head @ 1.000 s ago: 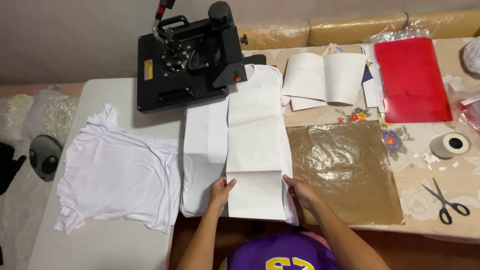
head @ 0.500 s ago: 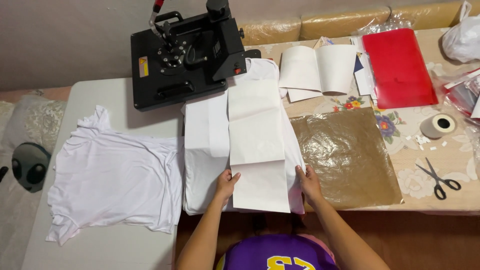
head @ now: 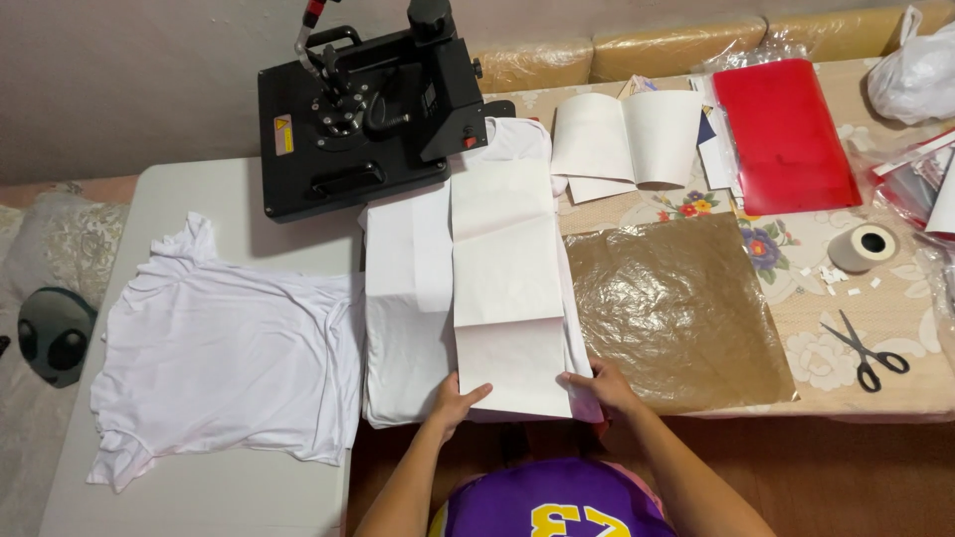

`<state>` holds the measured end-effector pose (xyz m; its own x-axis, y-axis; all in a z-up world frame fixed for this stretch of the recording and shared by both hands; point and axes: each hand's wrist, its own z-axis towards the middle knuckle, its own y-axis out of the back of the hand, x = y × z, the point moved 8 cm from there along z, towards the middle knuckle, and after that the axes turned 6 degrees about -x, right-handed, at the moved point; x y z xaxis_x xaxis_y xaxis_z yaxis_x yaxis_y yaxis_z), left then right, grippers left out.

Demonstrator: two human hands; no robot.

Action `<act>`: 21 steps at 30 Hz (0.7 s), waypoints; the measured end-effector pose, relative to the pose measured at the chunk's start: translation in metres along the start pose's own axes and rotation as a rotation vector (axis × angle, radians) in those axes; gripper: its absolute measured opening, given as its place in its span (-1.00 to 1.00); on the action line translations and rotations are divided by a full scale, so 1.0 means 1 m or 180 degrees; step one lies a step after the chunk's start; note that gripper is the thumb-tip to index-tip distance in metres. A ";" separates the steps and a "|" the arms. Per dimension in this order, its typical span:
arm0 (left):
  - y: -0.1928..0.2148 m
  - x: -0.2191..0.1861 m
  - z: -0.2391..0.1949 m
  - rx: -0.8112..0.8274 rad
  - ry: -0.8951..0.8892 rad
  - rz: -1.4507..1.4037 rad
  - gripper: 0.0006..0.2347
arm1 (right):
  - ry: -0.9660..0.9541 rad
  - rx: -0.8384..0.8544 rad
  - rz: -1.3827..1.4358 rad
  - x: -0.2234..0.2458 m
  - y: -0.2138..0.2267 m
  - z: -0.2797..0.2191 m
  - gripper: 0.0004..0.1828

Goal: The person operates a heat press machine on a white t-shirt, then cuts pieces of tape with scissors and arranges them on a sheet of brown paper. The person then places a printed design onto the t-shirt and covers it with a white sheet.

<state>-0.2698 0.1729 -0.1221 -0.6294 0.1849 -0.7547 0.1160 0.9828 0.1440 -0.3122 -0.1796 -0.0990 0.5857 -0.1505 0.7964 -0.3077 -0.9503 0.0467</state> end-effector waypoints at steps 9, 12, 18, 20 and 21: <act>-0.013 -0.004 -0.050 -0.0053 0.0571 0.0551 -0.40 | -0.0058 0.0636 -0.0133 -0.055 -0.001 0.008 -0.30; -0.017 -0.005 -0.049 -0.0202 0.0462 0.0563 -0.48 | 0.0008 0.0485 -0.0436 -0.047 0.000 -0.006 0.04; -0.010 0.036 -0.012 -0.0091 -0.0217 0.0593 -0.28 | 0.0172 -0.0159 -0.0699 -0.056 0.007 -0.012 -0.37; -0.009 0.034 -0.019 -0.0074 -0.0210 0.0673 -0.20 | 0.0147 -0.0293 -0.0931 -0.064 0.011 -0.010 -0.35; -0.007 0.033 -0.024 -0.0072 -0.0197 0.0749 -0.12 | 0.0123 -0.0413 -0.1166 -0.069 0.014 -0.010 -0.33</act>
<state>-0.3098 0.1722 -0.1329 -0.5387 0.4093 -0.7364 0.2363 0.9124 0.3342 -0.3639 -0.1794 -0.1472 0.6465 0.2050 0.7348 -0.1771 -0.8966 0.4060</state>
